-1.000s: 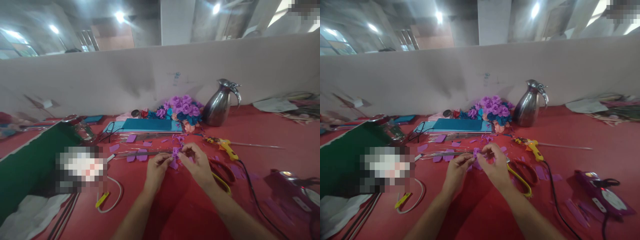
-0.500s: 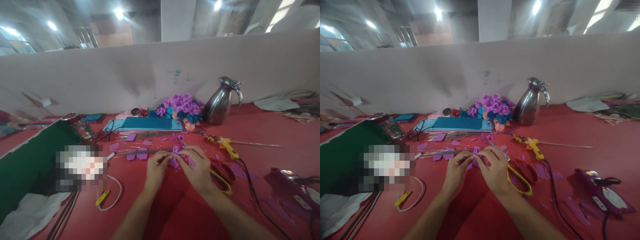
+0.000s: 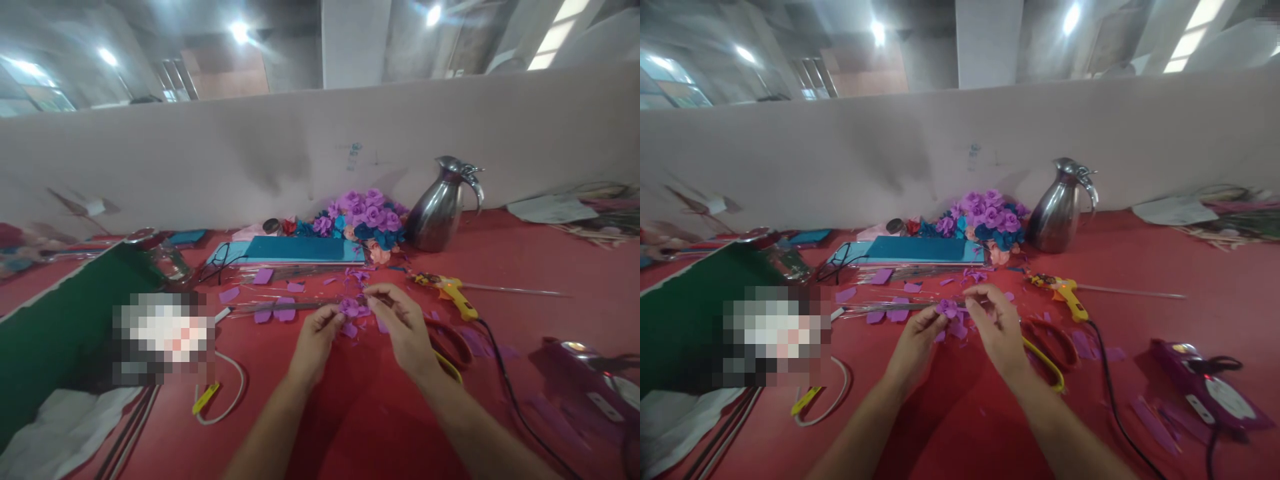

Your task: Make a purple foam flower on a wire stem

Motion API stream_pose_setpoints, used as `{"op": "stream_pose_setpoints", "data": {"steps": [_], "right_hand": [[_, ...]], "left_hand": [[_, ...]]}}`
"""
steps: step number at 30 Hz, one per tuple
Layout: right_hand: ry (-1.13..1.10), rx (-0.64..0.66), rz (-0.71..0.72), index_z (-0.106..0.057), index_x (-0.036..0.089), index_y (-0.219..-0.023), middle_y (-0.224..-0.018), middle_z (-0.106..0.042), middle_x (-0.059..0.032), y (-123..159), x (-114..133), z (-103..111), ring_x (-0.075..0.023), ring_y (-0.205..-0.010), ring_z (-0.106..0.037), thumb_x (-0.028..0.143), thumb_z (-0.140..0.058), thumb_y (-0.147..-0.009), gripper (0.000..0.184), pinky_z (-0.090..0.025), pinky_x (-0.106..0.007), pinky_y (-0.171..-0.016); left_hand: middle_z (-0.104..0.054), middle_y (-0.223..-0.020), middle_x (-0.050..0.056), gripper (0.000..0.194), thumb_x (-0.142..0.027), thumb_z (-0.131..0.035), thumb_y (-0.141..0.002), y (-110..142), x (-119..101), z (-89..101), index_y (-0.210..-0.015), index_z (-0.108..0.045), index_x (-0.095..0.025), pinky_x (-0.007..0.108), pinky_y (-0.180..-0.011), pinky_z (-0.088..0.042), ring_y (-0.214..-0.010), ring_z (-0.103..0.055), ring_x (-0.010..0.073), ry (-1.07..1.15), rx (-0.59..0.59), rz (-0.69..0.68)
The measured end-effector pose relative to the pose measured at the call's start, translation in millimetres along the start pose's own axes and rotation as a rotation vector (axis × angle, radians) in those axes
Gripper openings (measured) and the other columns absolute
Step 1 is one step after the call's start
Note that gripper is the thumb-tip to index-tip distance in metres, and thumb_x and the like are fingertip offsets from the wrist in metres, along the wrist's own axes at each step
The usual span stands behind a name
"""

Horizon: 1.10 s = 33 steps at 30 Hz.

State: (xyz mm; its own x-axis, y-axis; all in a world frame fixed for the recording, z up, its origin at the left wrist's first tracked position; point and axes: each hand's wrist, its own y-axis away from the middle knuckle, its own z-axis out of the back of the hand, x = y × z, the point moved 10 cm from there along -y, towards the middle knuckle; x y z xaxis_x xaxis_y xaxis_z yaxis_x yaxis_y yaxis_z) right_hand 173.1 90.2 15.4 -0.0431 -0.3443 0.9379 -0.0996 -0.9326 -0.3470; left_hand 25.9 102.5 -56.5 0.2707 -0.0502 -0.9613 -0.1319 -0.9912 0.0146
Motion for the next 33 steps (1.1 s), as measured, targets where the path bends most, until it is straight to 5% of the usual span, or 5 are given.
{"op": "stream_pose_setpoints", "data": {"steps": [5,22,33], "right_hand": [[-0.082,0.159,-0.112,-0.066,0.025,-0.093,-0.092,-0.065,-0.0032,-6.2,-11.9,-11.8,-0.0195,-0.088,-0.058,0.032,-0.064,-0.079,0.015,-0.045,-0.031,-0.078],[-0.185,0.138,-0.284,-0.062,0.021,-0.084,-0.074,-0.061,0.0002,-0.7,-21.5,-18.7,-0.0141,-0.067,-0.055,0.027,-0.063,-0.07,0.016,-0.043,-0.029,-0.065],[-0.047,0.205,-0.307,-0.064,0.02,-0.074,-0.066,-0.063,-0.0007,-1.6,-30.4,-20.0,-0.0153,-0.062,-0.056,0.031,-0.06,-0.073,0.011,-0.044,-0.03,-0.063]], "left_hand": [[-0.064,-0.073,0.002,0.02,-0.037,-0.068,-0.075,-2.6,-0.6,2.8,-0.076,-0.068,-0.017,0.024,-0.064,-0.042,-0.068,-0.055,0.0135,-0.055,-0.014,-0.015],[-0.061,-0.069,0.002,0.02,-0.036,-0.065,-0.076,-5.2,-2.3,1.0,-0.073,-0.064,-0.017,0.026,-0.068,-0.042,-0.067,-0.054,0.0155,-0.177,0.039,-0.019],[-0.065,-0.077,0.005,0.018,-0.035,-0.066,-0.076,-7.5,-3.5,5.8,-0.075,-0.068,-0.017,0.027,-0.071,-0.044,-0.074,-0.057,0.0175,-0.216,0.02,-0.06]]}}
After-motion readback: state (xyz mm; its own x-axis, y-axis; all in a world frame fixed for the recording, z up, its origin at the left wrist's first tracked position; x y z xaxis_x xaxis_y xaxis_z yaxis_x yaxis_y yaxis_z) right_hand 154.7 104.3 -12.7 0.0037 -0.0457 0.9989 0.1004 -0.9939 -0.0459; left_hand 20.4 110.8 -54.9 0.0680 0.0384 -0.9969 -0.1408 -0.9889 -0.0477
